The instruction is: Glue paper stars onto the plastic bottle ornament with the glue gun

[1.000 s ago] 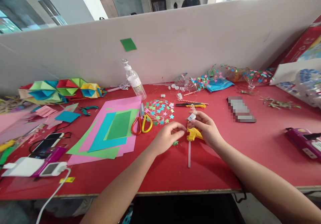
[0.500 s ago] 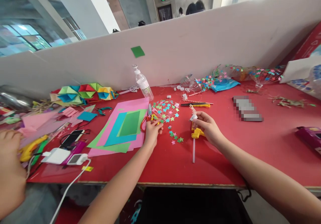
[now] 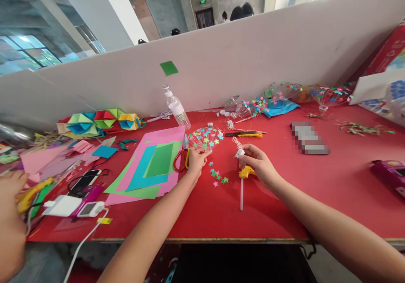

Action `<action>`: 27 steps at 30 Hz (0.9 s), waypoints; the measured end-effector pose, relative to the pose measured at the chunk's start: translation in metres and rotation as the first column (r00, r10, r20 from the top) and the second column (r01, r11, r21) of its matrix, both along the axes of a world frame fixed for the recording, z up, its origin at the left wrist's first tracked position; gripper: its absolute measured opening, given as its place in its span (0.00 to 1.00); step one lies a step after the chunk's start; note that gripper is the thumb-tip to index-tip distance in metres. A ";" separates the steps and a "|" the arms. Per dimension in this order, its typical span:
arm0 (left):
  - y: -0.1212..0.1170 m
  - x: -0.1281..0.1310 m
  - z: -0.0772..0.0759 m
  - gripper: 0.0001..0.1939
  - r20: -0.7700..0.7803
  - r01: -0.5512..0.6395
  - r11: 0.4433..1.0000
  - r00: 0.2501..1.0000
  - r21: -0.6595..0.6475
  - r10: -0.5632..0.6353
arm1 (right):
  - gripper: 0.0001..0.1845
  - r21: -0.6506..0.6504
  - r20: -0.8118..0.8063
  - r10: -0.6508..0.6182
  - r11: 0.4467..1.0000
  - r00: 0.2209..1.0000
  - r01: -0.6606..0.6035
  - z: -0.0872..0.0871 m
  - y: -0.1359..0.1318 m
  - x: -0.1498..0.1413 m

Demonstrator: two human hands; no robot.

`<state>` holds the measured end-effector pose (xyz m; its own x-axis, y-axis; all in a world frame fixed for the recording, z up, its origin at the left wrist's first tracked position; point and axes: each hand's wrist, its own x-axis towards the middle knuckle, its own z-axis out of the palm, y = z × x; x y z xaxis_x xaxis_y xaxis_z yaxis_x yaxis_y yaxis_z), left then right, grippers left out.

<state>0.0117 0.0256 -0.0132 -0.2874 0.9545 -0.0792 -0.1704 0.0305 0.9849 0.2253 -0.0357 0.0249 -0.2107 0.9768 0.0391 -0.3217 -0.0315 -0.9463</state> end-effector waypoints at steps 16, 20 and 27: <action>-0.035 0.023 0.026 0.06 0.565 0.307 0.949 0.772 0.069 -0.291 | 0.15 0.105 0.391 -0.033 0.994 0.920 -0.008 -0.022 0.001 -0.010; -0.041 0.026 0.027 0.10 0.480 0.344 0.936 0.810 0.075 -0.336 | 0.14 0.126 0.408 -0.039 0.992 0.912 -0.015 -0.026 0.000 -0.011; -0.056 0.040 0.030 0.15 0.397 0.435 0.893 0.804 0.112 -0.442 | 0.15 0.179 0.316 -0.085 0.983 0.945 0.029 -0.023 -0.001 -0.016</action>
